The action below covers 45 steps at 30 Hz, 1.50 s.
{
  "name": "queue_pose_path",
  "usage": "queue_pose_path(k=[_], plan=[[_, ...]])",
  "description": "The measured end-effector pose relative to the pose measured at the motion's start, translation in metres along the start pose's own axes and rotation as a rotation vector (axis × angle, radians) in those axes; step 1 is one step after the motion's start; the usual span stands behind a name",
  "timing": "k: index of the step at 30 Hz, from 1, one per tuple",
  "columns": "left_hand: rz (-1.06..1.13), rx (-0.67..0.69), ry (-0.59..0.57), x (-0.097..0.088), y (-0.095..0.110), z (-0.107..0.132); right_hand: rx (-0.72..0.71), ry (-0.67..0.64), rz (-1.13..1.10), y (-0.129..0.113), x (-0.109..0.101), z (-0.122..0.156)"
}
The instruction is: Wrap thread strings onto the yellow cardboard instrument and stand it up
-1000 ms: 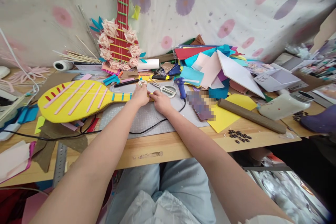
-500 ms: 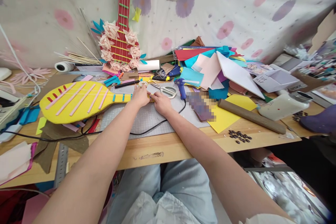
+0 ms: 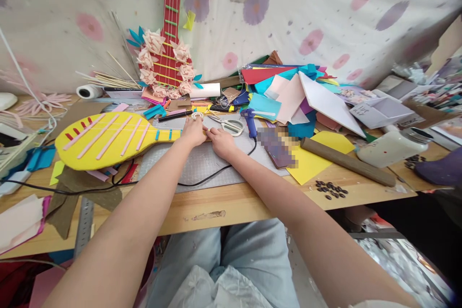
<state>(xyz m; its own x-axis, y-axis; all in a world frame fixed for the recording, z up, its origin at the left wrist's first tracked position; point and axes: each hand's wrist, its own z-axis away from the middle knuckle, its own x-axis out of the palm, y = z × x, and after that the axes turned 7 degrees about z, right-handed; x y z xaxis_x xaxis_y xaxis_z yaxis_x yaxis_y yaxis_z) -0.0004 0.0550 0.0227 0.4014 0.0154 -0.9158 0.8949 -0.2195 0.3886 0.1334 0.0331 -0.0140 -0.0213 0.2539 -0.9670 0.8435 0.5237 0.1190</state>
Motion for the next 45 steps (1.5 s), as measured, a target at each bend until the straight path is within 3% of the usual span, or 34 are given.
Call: queue_pose_path(k=[9, 19, 24, 33, 45], plan=[[-0.038, -0.028, 0.013, 0.003, -0.006, -0.003, -0.117, -0.146, 0.031, 0.003, -0.02, -0.01], [0.057, -0.022, 0.002, 0.001, -0.003, -0.001, -0.055, 0.073, -0.144, 0.013, 0.011, 0.006], [0.085, -0.032, -0.004, 0.001, -0.004, 0.002, -0.04, 0.06, -0.164, 0.011, 0.011, 0.005], [0.109, -0.024, -0.017, 0.001, -0.007, 0.001, -0.043, -0.019, -0.157, 0.013, -0.007, 0.003], [0.115, 0.002, -0.058, -0.003, -0.004, 0.005, -0.035, -0.017, -0.157, 0.013, -0.007, 0.001]])
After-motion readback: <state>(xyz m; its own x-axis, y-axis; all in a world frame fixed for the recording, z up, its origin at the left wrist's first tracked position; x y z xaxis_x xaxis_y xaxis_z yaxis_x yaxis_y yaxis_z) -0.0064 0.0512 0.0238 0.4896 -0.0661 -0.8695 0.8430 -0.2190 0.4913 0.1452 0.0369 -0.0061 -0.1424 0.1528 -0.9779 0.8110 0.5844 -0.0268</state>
